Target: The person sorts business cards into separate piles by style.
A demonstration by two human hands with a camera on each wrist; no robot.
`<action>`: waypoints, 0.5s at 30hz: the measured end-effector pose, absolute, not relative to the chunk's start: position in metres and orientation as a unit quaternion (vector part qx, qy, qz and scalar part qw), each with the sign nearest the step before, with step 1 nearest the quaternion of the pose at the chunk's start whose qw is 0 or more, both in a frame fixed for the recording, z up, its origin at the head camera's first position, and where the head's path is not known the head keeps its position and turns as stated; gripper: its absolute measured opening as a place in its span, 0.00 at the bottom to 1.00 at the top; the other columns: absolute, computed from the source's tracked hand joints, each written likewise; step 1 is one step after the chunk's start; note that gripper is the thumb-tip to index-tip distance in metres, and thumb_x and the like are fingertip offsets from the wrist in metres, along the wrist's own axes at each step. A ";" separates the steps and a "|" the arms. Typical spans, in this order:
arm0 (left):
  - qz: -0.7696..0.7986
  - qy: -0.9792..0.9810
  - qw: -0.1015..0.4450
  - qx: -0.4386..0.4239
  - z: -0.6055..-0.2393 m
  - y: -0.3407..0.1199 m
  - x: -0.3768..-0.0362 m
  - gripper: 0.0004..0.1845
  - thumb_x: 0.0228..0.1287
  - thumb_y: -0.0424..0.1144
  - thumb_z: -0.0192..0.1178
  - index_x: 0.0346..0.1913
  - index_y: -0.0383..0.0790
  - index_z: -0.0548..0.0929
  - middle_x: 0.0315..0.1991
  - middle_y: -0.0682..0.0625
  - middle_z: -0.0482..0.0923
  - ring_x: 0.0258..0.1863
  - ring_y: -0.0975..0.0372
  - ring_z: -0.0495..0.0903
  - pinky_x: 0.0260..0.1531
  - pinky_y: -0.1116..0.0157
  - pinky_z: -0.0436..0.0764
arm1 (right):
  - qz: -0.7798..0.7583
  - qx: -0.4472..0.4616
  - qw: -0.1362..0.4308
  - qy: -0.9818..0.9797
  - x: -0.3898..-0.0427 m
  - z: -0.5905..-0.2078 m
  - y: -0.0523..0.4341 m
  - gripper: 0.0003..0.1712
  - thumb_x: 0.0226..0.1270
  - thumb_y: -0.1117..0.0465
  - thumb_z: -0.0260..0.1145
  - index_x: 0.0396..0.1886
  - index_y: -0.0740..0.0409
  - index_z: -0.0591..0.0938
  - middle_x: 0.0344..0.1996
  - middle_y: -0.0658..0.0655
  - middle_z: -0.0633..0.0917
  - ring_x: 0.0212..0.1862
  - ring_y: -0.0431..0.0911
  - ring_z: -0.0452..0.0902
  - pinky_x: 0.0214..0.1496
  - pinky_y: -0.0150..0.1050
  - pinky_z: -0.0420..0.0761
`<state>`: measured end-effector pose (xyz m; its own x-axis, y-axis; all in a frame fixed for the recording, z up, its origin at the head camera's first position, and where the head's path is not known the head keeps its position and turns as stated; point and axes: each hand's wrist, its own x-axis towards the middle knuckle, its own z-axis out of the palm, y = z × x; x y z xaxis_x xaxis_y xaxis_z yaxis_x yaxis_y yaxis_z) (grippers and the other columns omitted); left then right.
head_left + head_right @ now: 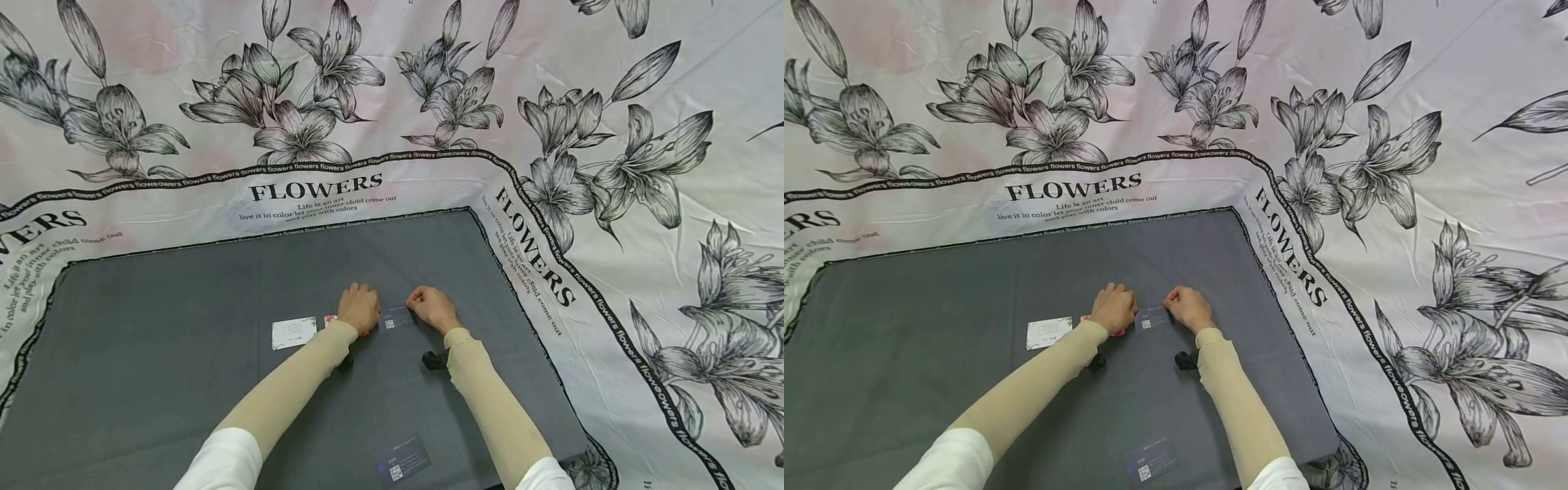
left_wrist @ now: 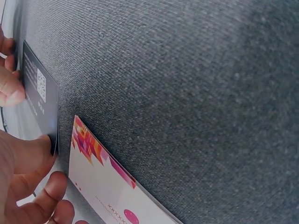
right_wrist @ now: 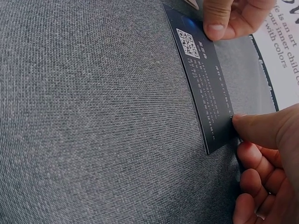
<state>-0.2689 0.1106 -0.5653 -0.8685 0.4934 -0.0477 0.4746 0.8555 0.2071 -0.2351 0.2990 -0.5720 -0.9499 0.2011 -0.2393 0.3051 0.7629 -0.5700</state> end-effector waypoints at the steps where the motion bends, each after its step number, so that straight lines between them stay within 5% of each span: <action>1: 0.093 0.962 0.047 0.254 -0.565 0.110 -0.268 0.08 0.67 0.43 0.65 0.34 0.43 0.86 0.39 0.46 0.82 0.42 0.52 0.75 0.50 0.52 0.77 | -0.317 0.135 0.081 0.935 -0.235 -0.572 0.299 0.08 0.69 0.52 0.68 0.35 0.51 0.86 0.27 0.49 0.84 0.28 0.43 0.77 0.32 0.36 0.70; 8: 0.073 0.956 0.005 0.285 -0.565 0.107 -0.266 0.10 0.68 0.44 0.64 0.41 0.39 0.86 0.41 0.43 0.83 0.43 0.51 0.76 0.49 0.53 0.78 | -0.302 0.133 0.065 0.942 -0.235 -0.572 0.297 0.07 0.68 0.53 0.68 0.34 0.51 0.85 0.25 0.47 0.82 0.27 0.41 0.75 0.31 0.35 0.69; 15: 0.088 0.949 -0.042 0.301 -0.561 0.106 -0.260 0.11 0.65 0.42 0.65 0.40 0.37 0.82 0.40 0.42 0.81 0.41 0.49 0.75 0.46 0.51 0.77 | -0.212 0.089 0.067 0.971 -0.232 -0.565 0.291 0.09 0.71 0.52 0.65 0.40 0.51 0.84 0.33 0.51 0.86 0.32 0.44 0.80 0.36 0.43 0.79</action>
